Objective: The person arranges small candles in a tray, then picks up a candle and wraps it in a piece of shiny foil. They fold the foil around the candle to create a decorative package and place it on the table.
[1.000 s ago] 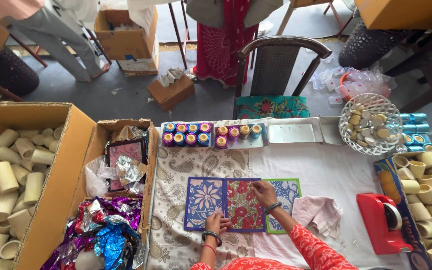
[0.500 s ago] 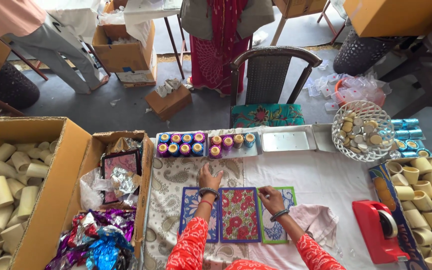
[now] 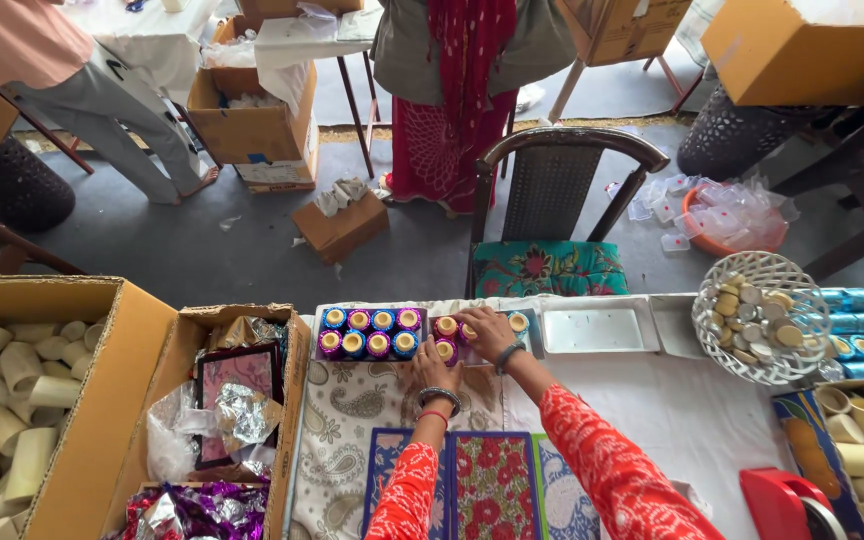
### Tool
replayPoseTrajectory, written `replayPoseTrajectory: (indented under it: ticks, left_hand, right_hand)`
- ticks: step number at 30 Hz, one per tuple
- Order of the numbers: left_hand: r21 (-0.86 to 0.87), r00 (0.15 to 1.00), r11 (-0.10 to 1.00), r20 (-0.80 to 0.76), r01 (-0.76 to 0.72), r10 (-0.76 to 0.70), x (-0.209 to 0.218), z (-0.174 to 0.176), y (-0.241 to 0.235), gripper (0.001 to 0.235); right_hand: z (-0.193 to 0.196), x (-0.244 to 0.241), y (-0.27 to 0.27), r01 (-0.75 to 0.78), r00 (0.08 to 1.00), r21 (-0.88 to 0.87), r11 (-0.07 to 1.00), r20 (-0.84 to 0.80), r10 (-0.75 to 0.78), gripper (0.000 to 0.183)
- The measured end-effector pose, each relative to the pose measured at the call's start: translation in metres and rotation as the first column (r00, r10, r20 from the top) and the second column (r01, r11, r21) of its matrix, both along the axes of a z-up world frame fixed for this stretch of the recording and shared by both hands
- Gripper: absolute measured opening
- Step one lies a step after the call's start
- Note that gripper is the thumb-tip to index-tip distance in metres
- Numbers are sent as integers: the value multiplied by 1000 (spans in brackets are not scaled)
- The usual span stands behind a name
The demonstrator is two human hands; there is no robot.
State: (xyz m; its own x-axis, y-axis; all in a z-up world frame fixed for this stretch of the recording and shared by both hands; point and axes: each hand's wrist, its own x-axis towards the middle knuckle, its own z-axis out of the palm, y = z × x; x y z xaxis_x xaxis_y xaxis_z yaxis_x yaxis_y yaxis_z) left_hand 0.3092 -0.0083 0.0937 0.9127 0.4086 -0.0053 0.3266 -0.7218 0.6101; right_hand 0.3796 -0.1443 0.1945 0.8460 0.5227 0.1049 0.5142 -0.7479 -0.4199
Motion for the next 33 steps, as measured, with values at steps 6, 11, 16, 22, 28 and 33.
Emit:
replayPoseTrajectory:
  ticks: [6,11,16,22,28,33]
  left_hand:
    - [-47,998,999,-54,14,-17,-3,15,3,93]
    - [-31,995,998,87,48,-46,-2,-2,9,86]
    - [-114,987,992,157,61,-42,-16,15,10,84]
    - [-27,970,998,238,63,-55,-14,9,11,78]
    - [118,968,975,145,187,-203,-5,17,11,65]
    - [161,965,953,8,259,-263,-1,24,13,58]
  right_hand:
    - [-55,38,22,-57,998,-73,996,10,57,64]
    - [-35,23,-32,266,963,488,831,-162,-214,59]
    - [-72,-20,-126,573,806,620,536,-309,-505,44]
    - [-92,-98,-185,718,663,553,423,-357,-658,38]
    - [-111,-141,-184,796,586,453,401,-411,-698,38]
    - [-102,-123,-142,669,741,506,544,-389,-548,37]
